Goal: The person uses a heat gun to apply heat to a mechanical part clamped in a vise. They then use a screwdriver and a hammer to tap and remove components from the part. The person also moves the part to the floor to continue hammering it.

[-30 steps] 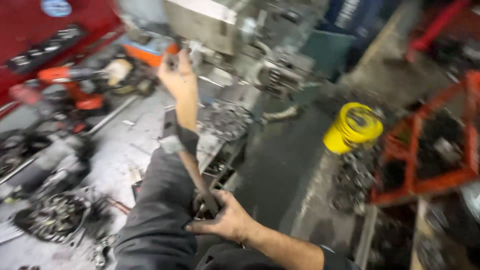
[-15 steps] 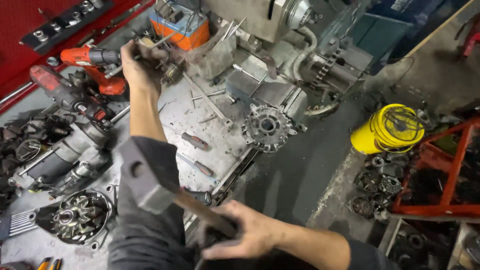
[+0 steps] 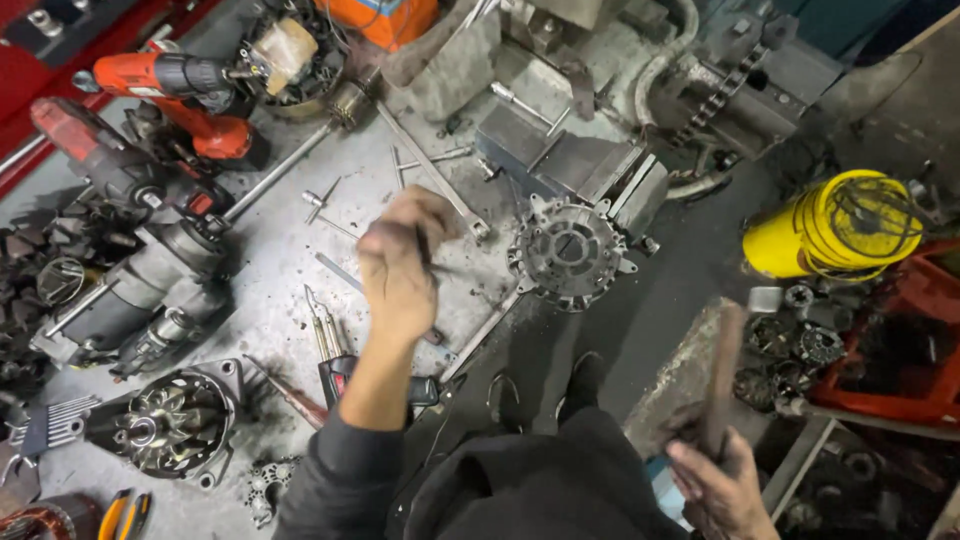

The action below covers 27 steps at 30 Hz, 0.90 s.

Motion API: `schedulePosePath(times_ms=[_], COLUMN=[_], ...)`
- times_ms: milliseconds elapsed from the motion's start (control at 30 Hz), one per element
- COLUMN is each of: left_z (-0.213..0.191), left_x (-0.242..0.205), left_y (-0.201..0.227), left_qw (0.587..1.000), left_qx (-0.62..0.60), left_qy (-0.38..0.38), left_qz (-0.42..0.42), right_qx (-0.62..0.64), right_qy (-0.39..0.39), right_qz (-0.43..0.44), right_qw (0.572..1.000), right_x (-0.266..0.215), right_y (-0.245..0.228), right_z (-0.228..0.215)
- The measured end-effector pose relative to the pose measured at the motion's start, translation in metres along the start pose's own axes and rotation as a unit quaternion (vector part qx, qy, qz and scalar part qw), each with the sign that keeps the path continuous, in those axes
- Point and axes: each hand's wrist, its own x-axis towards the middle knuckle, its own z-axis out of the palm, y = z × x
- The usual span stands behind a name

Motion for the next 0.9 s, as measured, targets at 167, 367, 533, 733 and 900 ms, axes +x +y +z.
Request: schedulePosePath(times_ms=[167, 367, 533, 733, 900], left_z=[0.061, 0.104, 0.112, 0.110, 0.113], left_x=[0.003, 0.017, 0.010, 0.017, 0.021], left_y=[-0.007, -0.024, -0.043, -0.028, -0.020], left_qw=[0.918, 0.830, 0.864, 0.897, 0.907], left_qx=[-0.338, -0.534, -0.454, -0.388, -0.356], left_qy=[0.068, 0.001, -0.050, -0.070, -0.066], left_qz=[-0.197, -0.162, -0.211, -0.201, -0.215], right_qx=[0.078, 0.076, 0.083, 0.109, 0.074], right_qy=[0.081, 0.061, 0.076, 0.040, 0.076], right_qz=[0.020, 0.016, 0.014, 0.007, 0.037], right_qw=[0.993, 0.995, 0.994, 0.993, 0.994], right_x=[0.006, 0.006, 0.008, 0.013, 0.017], right_y=[0.035, 0.041, 0.058, 0.007, 0.013], right_z=[-0.043, -0.049, -0.061, -0.014, -0.020])
